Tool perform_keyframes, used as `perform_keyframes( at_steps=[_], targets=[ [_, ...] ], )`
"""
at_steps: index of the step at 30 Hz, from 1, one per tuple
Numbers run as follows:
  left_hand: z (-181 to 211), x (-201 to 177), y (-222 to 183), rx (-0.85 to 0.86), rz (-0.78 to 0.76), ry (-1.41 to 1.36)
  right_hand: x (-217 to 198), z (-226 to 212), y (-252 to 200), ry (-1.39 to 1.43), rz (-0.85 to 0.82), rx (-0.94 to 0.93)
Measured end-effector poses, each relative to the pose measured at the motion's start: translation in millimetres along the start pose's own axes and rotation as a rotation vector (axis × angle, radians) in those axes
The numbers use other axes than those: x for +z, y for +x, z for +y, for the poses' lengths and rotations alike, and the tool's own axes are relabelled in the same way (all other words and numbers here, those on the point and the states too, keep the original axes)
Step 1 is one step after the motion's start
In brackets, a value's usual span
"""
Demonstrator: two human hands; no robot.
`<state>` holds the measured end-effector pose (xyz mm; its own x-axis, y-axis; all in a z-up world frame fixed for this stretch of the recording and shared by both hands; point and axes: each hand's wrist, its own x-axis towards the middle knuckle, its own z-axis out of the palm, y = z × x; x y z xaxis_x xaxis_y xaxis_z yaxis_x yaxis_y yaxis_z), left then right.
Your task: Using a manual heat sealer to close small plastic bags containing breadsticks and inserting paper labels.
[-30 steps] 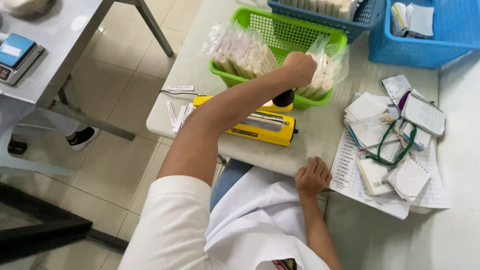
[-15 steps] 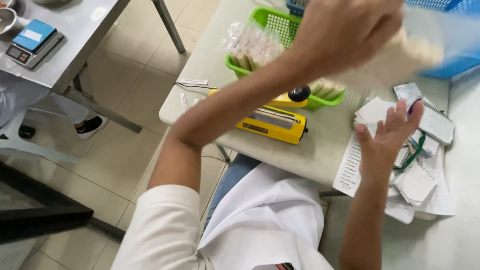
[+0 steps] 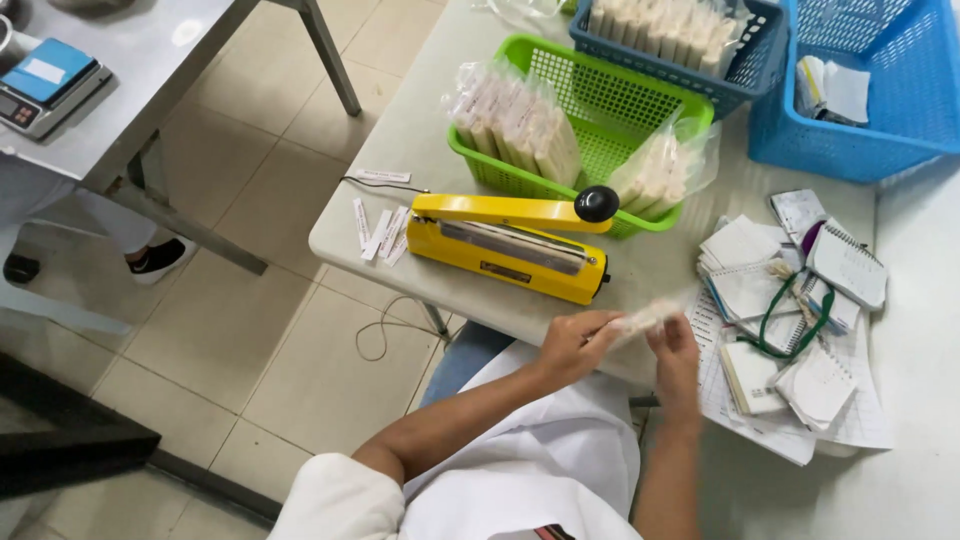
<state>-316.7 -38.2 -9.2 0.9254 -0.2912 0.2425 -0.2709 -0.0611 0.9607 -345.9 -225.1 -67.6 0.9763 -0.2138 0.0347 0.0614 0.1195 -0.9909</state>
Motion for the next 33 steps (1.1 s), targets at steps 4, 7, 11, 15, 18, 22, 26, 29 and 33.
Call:
perform_keyframes(
  at_steps=[4, 7, 11, 15, 18, 22, 26, 29, 33],
  targets=[
    [-22.9, 8.7, -11.2, 0.084, -0.038, -0.121, 59.1, -9.8, 1.5, 0.020, 0.360, 0.068],
    [-40.3, 18.9, -13.9, -0.023, -0.084, -0.410, 65.4, -9.0, -0.7, 0.004, 0.359, 0.066],
    [-74.0, 29.4, 9.3, -0.373, -0.108, -0.512, 71.8, -8.9, -7.7, -0.019, 0.369, 0.035],
    [-54.2, 41.7, 0.8, -0.396, -0.259, -0.559, 84.5, -8.0, -17.3, -0.041, 0.363, -0.013],
    [-44.8, 35.0, -13.8, -0.349, -0.242, -0.668, 85.4, -3.9, -31.1, -0.054, 0.359, -0.033],
    [-54.3, 29.7, -21.4, -0.200, -0.243, -0.342, 88.5, -2.5, -38.9, -0.087, 0.319, -0.006],
    [-79.7, 11.5, -8.5, -0.184, -0.370, -0.147, 95.9, -7.0, -17.4, -0.104, 0.289, -0.018],
    [-72.0, 9.0, 15.1, -0.140, -0.230, -0.247, 83.1, -11.7, -9.3, -0.134, 0.240, -0.017],
    [-54.2, 23.9, 9.1, -0.177, -0.114, -0.517, 89.0, -11.4, -10.4, -0.144, 0.202, -0.055]
  ],
)
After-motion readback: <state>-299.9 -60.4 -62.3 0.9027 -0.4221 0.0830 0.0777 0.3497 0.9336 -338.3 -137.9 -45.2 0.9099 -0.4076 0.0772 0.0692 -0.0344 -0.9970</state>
